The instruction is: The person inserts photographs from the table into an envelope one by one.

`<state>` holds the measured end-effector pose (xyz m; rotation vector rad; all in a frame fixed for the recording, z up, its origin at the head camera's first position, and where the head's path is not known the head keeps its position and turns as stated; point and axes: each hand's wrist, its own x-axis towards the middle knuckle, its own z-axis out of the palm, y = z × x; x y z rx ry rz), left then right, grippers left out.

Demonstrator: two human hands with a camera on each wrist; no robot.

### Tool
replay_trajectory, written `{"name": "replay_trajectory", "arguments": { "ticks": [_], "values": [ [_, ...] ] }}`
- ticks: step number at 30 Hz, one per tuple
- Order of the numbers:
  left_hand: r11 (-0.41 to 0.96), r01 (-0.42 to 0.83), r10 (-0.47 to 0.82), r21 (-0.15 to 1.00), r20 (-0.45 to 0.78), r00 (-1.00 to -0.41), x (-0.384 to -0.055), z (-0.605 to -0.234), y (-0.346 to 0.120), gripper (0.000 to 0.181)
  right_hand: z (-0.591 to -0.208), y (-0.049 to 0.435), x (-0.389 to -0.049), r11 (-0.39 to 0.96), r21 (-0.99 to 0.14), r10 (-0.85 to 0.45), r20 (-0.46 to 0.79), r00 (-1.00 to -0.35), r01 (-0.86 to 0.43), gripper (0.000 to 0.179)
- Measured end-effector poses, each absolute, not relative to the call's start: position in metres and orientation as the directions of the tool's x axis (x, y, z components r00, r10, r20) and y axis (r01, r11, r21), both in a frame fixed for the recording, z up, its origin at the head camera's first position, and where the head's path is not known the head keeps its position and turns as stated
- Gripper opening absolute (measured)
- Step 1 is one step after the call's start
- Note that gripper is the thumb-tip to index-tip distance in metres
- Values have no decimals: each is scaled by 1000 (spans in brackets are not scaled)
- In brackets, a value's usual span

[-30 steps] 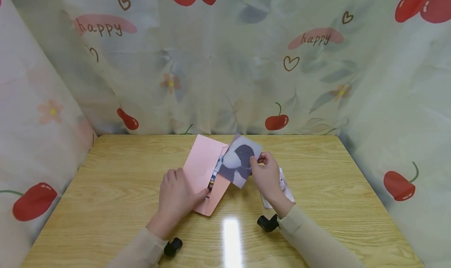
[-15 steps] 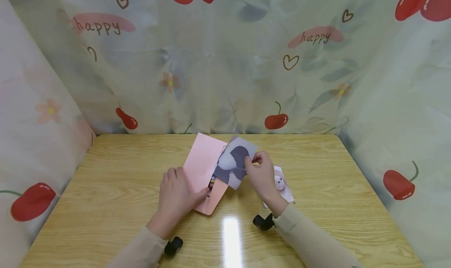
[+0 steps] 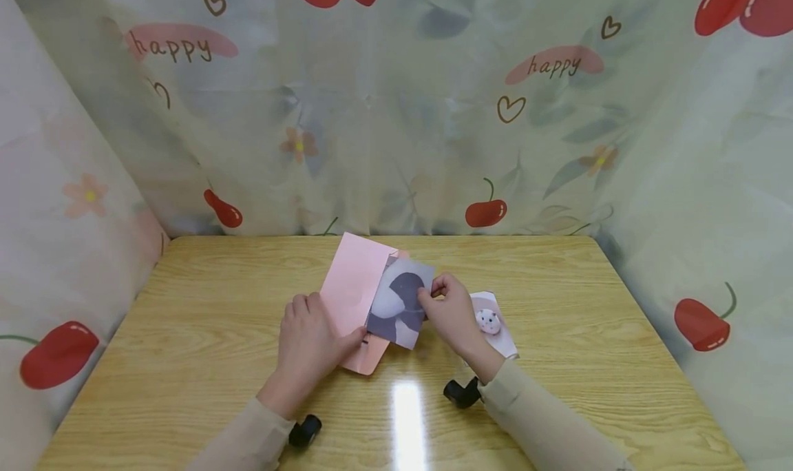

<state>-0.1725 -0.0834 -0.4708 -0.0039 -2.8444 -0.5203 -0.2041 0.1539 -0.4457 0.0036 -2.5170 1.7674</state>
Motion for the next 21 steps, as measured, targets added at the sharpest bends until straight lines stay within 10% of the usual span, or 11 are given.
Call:
{"name": "replay_trajectory", "arguments": {
  "ticks": [21],
  "values": [
    [944, 28, -68, 329, 276, -959, -175, -471, -86, 96, -441, 149, -200, 205, -978, -74, -52, -996, 36, 12]
  ]
}}
